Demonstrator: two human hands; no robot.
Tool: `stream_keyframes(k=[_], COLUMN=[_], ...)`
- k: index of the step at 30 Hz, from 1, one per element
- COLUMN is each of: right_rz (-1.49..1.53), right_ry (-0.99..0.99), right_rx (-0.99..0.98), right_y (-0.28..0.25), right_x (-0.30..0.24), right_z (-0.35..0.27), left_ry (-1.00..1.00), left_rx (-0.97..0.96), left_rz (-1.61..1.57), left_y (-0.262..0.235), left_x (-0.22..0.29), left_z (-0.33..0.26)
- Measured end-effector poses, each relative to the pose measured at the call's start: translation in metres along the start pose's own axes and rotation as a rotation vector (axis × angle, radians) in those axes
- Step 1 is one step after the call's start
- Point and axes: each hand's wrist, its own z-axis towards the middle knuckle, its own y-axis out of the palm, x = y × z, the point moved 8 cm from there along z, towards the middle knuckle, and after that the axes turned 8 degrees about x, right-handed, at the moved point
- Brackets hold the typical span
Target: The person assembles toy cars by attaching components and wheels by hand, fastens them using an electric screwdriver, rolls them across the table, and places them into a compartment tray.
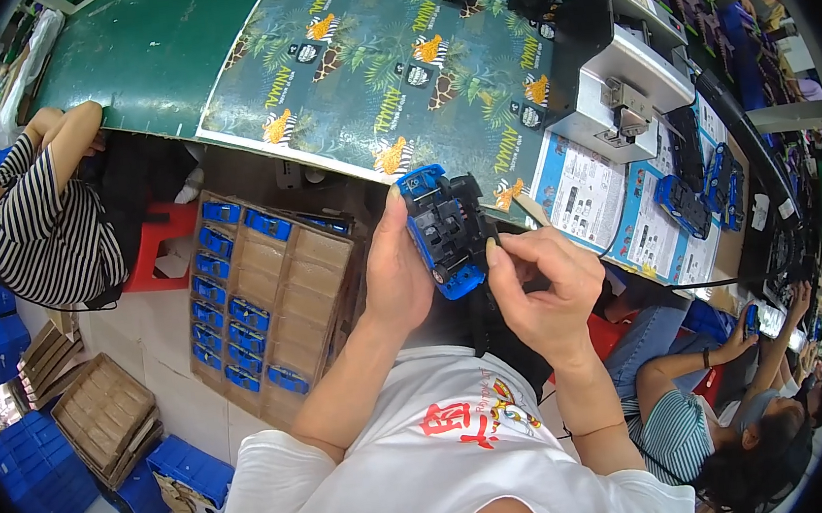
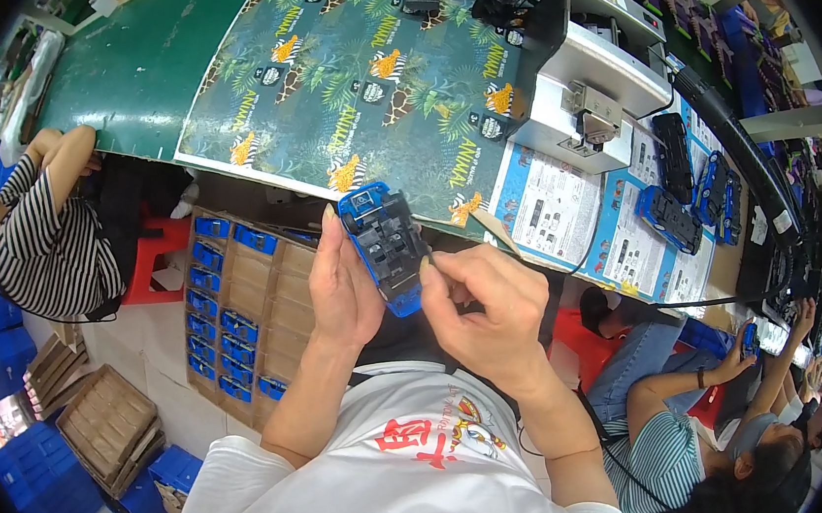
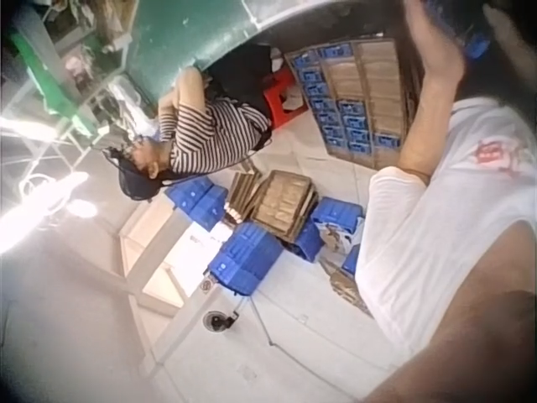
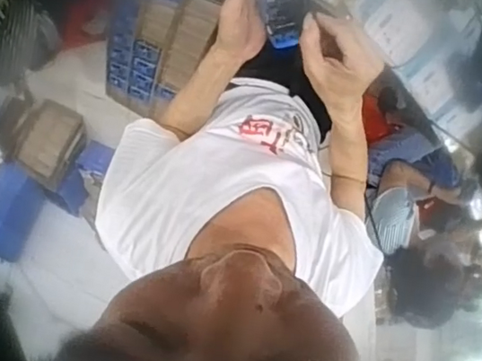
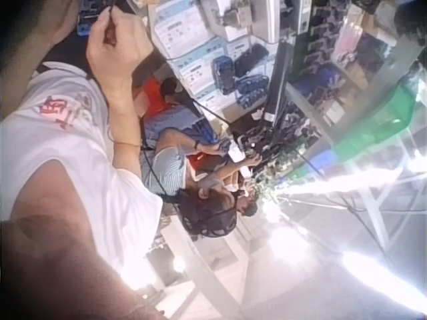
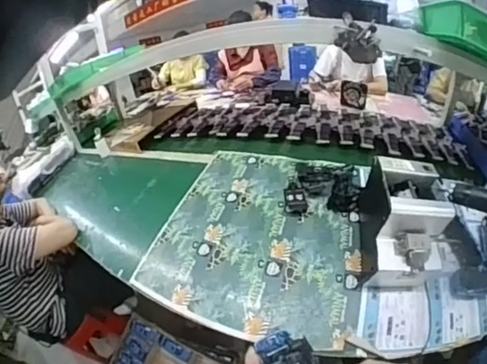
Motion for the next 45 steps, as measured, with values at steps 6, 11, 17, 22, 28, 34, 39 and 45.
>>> stream_keyframes(k=[6, 11, 17, 22, 28, 34, 39, 45], right_rz=[0.007, 0.238, 0.412, 0.442, 0.259, 0.182, 0.134, 0.135], right_ry=[0.061, 0.432, 0.682, 0.631, 0.212, -0.089, -0.520, -0.650], right_rx=[-0.040, -0.018, -0.018, 0.019, 0.012, -0.001, -0.108, -0.263], right_y=[0.002, -0.005, -0.003, -0.004, -0.018, -0.026, -0.021, -0.006], right_x=[0.000, 0.040, 0.059, 0.058, 0.041, 0.023, -0.010, -0.011], right_z=[0.001, -0.005, -0.008, -0.005, 0.017, 0.029, 0.032, 0.025], left_ry=[0.013, 0.027, -0.014, 0.008, -0.079, -0.128, -0.263, -0.345], left_rx=[-0.018, 0.000, -0.005, 0.063, -0.032, -0.010, -0.089, -0.112], left_rz=[-0.006, 0.000, -0.018, -0.008, -0.022, -0.076, -0.101, -0.021], left_y=[0.000, 0.008, 0.004, 0.008, 0.012, 0.006, 0.006, 0.009], left_x=[-0.001, 0.006, 0.005, 0.007, 0.002, -0.005, -0.011, -0.017], left_z=[0.001, -0.002, 0.000, 0.000, -0.004, -0.004, -0.003, -0.007])
